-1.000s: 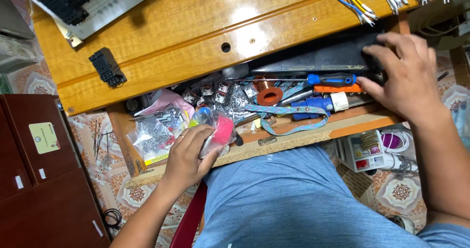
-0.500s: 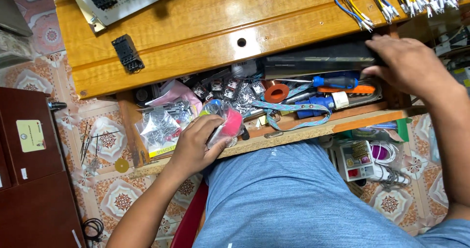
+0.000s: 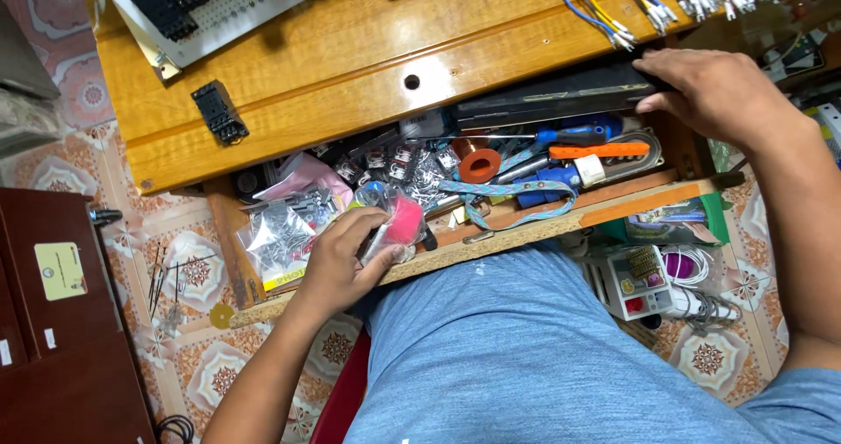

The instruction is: Assembling electrical components onto a control panel board and searching for tools in a drawer

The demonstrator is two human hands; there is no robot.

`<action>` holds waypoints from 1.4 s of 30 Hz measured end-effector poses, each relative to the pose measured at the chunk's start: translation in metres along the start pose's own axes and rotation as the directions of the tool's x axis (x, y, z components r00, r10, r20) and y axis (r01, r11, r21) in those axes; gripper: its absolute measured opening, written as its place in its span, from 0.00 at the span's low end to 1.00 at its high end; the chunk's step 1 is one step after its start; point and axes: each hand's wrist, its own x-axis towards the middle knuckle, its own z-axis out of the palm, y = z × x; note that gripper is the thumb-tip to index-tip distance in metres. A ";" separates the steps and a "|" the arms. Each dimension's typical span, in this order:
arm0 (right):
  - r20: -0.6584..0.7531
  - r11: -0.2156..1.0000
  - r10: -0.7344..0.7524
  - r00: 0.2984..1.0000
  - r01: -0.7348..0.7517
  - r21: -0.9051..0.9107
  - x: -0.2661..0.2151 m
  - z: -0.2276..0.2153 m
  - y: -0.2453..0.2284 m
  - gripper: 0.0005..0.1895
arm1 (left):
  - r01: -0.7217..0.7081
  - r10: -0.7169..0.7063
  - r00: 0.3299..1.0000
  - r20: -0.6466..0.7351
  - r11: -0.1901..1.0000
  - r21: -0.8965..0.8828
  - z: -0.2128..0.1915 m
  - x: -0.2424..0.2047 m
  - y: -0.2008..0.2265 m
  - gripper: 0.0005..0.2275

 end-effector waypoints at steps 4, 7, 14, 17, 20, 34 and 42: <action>0.000 1.000 0.005 1.000 -0.005 -0.003 0.002 0.000 -0.001 0.35 | -0.003 0.002 1.000 -0.015 1.000 -0.025 0.000 0.000 0.002 0.17; 0.035 0.999 0.039 0.999 -0.041 0.033 0.003 0.001 0.001 0.36 | 0.020 -0.020 1.000 -0.001 1.000 0.006 0.001 0.000 0.000 0.19; 0.011 0.999 0.027 1.000 -0.027 0.029 0.002 0.005 0.003 0.35 | 0.071 -0.071 0.997 0.014 0.997 -0.020 -0.005 0.005 0.010 0.17; -0.012 0.999 0.017 1.000 -0.017 0.035 0.002 0.010 0.005 0.34 | 0.077 -0.077 0.997 0.016 0.997 -0.016 -0.005 0.006 0.010 0.17; -0.025 1.000 0.015 1.000 -0.015 0.020 0.001 0.013 0.007 0.34 | 0.100 -0.099 0.995 0.031 0.995 -0.004 -0.006 0.007 0.011 0.17; -0.056 0.999 0.042 0.998 -0.043 -0.017 -0.004 0.017 -0.007 0.33 | 0.078 -0.077 0.997 0.014 0.996 -0.037 -0.006 0.008 0.010 0.16; -0.090 0.995 0.098 0.991 -0.095 0.031 -0.011 0.012 -0.032 0.34 | 0.093 -0.093 0.995 0.026 0.996 -0.016 -0.008 0.011 0.017 0.16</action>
